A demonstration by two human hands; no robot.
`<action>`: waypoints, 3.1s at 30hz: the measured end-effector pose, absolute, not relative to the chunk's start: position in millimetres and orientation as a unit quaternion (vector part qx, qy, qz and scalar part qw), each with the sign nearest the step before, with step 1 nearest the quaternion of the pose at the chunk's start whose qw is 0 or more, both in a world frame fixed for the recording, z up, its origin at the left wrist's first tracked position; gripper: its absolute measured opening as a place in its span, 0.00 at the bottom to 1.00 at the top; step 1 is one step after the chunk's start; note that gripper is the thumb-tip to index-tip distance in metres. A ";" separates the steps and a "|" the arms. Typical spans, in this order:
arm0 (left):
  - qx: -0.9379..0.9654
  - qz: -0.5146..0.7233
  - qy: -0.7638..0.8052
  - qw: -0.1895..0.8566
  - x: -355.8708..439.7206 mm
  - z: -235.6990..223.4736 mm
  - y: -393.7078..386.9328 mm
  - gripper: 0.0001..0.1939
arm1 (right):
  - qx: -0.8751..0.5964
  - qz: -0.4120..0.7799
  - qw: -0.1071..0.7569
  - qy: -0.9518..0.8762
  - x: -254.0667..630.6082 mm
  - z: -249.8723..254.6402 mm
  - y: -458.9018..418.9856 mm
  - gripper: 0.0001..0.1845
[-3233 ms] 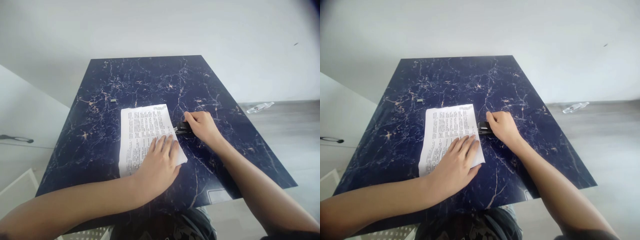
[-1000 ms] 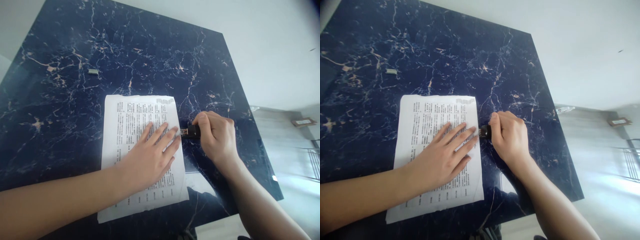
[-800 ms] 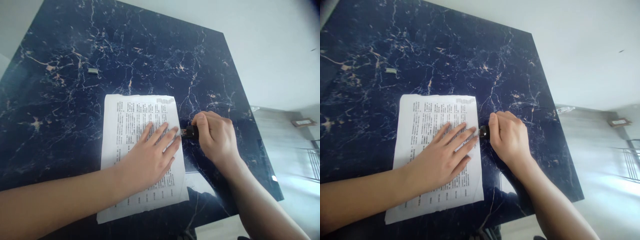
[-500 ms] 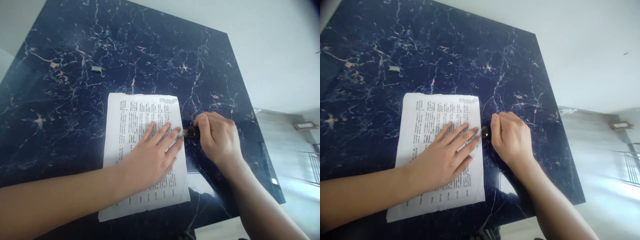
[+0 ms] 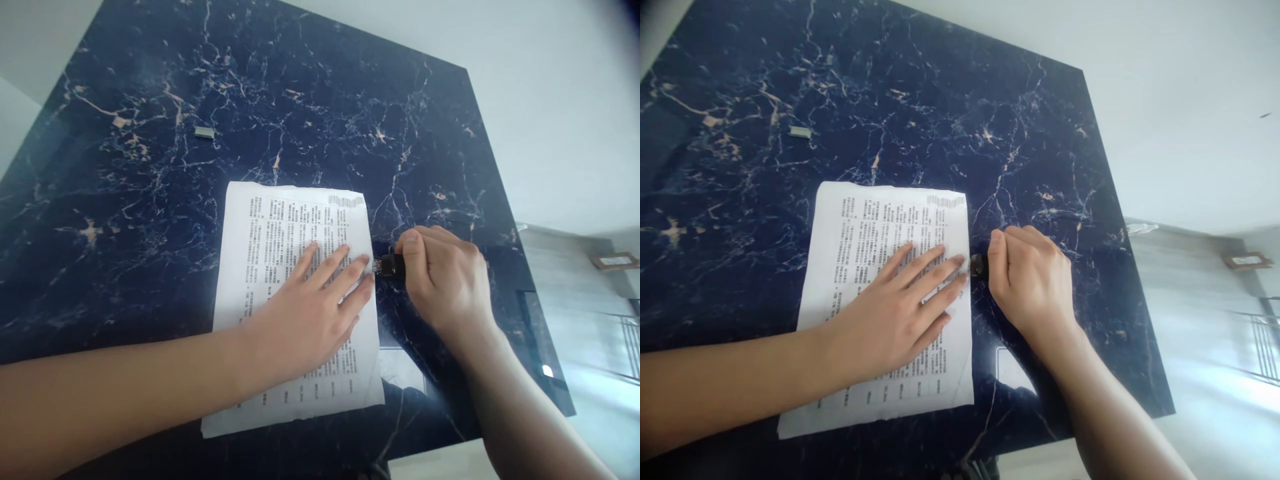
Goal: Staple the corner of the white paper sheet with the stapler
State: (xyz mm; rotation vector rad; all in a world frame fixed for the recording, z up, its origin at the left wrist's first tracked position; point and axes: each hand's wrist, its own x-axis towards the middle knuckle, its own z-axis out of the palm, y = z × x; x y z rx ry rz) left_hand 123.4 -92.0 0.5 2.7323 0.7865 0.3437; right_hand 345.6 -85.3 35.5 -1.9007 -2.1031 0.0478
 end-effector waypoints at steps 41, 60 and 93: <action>0.947 0.129 0.269 0.122 122.7 -2.7 -91.2 0.28 | -0.625 -0.090 0.029 -0.775 333.1 38.9 -85.9 0.26; 0.942 0.140 0.274 0.135 119.9 -4.0 -91.0 0.26 | -0.674 0.031 0.122 -0.728 363.9 47.0 -82.2 0.28; 0.943 0.100 0.296 0.110 125.2 3.3 -81.0 0.27 | -0.710 0.037 0.134 -0.690 377.4 42.8 -75.5 0.26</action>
